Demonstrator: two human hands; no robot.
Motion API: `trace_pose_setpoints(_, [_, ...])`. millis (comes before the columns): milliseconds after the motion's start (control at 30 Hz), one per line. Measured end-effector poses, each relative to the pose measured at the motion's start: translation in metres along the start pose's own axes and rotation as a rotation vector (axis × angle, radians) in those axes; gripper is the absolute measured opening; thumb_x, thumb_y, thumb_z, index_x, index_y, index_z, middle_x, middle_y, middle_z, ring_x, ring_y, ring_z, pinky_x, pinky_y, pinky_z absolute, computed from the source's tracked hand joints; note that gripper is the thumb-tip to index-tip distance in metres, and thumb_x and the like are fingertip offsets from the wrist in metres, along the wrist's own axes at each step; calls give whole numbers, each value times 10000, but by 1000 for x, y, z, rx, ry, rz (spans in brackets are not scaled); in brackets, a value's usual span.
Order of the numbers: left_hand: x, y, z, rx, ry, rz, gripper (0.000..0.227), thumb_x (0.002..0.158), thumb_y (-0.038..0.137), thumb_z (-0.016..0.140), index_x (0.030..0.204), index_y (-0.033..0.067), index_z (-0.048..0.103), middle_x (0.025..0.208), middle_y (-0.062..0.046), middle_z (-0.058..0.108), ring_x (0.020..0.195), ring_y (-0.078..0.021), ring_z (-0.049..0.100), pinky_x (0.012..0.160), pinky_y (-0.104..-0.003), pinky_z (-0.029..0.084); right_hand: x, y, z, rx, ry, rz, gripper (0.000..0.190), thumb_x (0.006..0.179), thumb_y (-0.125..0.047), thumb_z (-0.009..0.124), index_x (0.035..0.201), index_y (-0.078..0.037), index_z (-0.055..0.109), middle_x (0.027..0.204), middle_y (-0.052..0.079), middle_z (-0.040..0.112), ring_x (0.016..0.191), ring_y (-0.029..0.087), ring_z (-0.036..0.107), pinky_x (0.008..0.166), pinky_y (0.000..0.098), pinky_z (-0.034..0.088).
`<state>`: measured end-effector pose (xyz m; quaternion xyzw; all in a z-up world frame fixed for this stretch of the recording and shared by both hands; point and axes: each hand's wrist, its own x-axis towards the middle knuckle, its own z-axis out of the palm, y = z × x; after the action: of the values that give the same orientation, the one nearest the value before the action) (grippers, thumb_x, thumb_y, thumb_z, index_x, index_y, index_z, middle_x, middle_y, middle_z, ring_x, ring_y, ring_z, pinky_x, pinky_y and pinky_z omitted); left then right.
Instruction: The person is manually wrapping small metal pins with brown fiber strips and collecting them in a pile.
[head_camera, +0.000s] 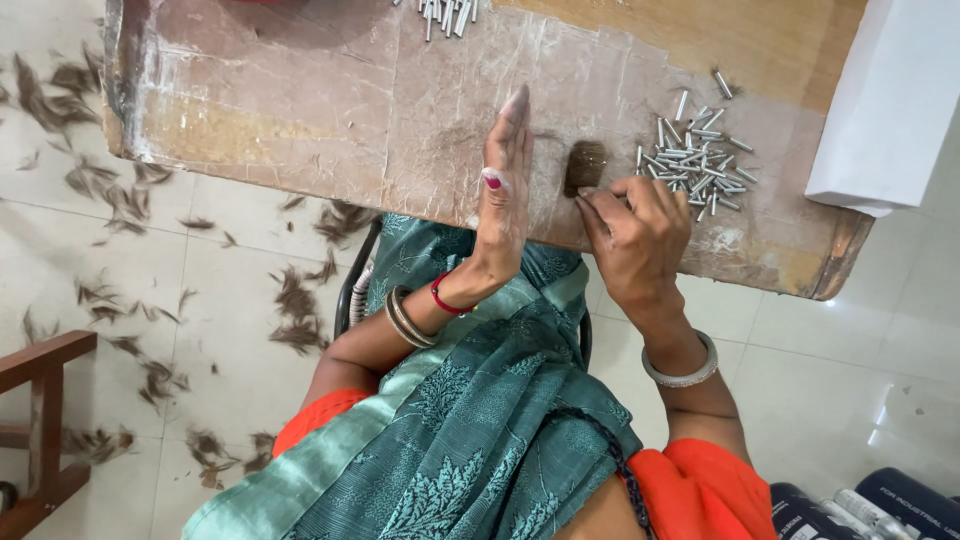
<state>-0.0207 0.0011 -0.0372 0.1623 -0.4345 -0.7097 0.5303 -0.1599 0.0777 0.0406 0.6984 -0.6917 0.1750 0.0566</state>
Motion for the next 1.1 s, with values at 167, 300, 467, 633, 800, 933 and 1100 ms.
trace_pose_setpoints(167, [1, 4, 0, 25, 8, 0, 917, 1085, 710, 317, 1699, 77, 63, 1747, -125, 71, 1658, -267, 47, 1399, -424, 45, 5, 2, 4, -24, -5, -42, 138, 932, -197, 843, 956, -81, 772, 885, 38, 611, 817, 226, 579, 722, 401, 426])
trace_pose_setpoints(300, [6, 34, 1, 359, -79, -14, 642, 1110, 436, 476, 1616, 78, 306, 1675, -150, 263, 1538, -291, 321, 1309, -417, 326, 6, 4, 5, 42, 15, -81, 114, 972, -153, 789, 976, -46, 749, 859, 65, 583, 777, 246, 594, 658, 405, 475])
trace_pose_setpoints(467, [12, 44, 2, 796, -240, 95, 375, 927, -42, 686, 1293, 31, 655, 1339, -184, 498, 1212, -355, 599, 1008, -407, 559, 2, 16, 15, 143, 86, -140, 104, 970, -101, 792, 965, -20, 726, 871, 70, 592, 739, 243, 612, 618, 397, 490])
trace_pose_setpoints(633, [15, 41, 0, 880, -342, 92, 339, 844, -45, 709, 1173, -16, 632, 1250, -197, 509, 1116, -392, 609, 912, -440, 546, -4, 25, 24, 174, 175, -221, 121, 934, -41, 835, 1006, -4, 746, 865, 61, 599, 720, 232, 616, 598, 380, 489])
trace_pose_setpoints(800, [17, 36, 1, 894, -337, 54, 284, 841, -26, 715, 1113, -16, 636, 1207, -174, 533, 1091, -389, 615, 901, -445, 543, -4, 27, 25, 182, 193, -255, 142, 932, -52, 834, 1040, -3, 755, 892, 58, 607, 720, 234, 616, 602, 381, 494])
trace_pose_setpoints(933, [17, 34, 1, 886, -356, 29, 269, 839, 15, 736, 1081, -30, 627, 1165, -179, 540, 1043, -394, 622, 873, -448, 537, -10, 32, 27, 197, 299, -276, 134, 902, -40, 860, 983, -14, 758, 869, 55, 590, 671, 214, 589, 566, 376, 473])
trace_pose_setpoints(1100, [18, 43, -2, 840, -374, 88, 305, 834, 9, 783, 1116, -5, 668, 1169, -133, 562, 975, -299, 638, 840, -379, 558, -23, 34, 20, 576, 274, 54, 104, 885, -73, 806, 928, -47, 715, 879, -11, 572, 690, 100, 501, 586, 285, 400])
